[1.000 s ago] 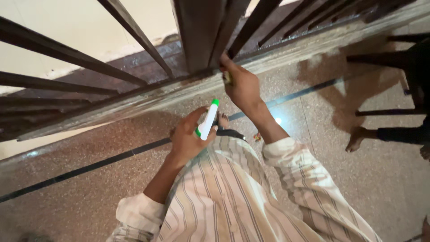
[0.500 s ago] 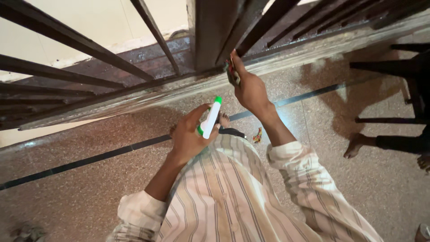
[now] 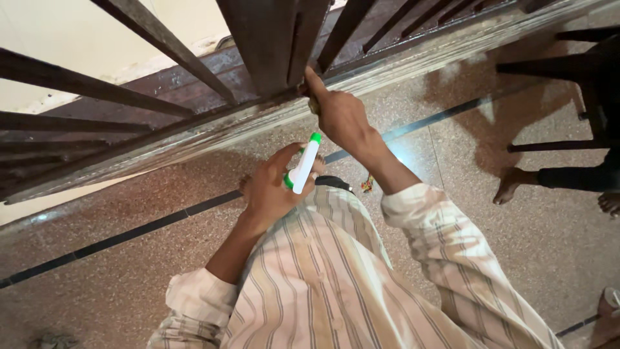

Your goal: The person wipes the vertical bars and the horizontal bottom rail of a metal gate with a cloth, holding a spray bottle in the other hand.

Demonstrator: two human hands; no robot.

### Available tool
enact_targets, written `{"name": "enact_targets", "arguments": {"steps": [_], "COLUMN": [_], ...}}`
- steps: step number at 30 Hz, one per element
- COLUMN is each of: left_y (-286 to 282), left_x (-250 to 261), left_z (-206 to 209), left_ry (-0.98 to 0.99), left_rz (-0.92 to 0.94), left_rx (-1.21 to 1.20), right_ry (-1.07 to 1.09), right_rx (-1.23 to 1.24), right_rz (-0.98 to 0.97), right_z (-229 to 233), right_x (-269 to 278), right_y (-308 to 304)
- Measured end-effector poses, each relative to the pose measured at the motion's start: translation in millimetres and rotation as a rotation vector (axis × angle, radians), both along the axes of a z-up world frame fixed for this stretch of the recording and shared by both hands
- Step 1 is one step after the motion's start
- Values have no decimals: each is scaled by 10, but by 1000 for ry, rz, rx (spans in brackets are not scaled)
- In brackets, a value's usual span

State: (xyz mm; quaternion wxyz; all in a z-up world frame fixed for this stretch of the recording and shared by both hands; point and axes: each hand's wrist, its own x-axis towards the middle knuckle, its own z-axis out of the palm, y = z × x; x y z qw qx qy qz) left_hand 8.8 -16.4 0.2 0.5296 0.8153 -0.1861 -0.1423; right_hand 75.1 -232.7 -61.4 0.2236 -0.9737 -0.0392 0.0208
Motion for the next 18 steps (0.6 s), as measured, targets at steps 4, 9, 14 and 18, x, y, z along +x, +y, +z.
{"name": "enact_targets", "arguments": {"steps": [4, 9, 14, 18], "left_y": [5, -49, -107, -69], "left_x": [52, 71, 68, 78], "left_z": [61, 118, 116, 97], "left_ry": [39, 59, 38, 143], "left_rz": [-24, -19, -35, -3], "left_rx": [8, -37, -4, -5], "right_ry": [-33, -52, -8, 3], "right_rx": [32, -17, 49, 54], "right_rz": [10, -12, 2, -37], "right_z": [22, -221, -45, 264], "right_x": [13, 297, 216, 45], "right_y": [-1, -5, -8, -4]}}
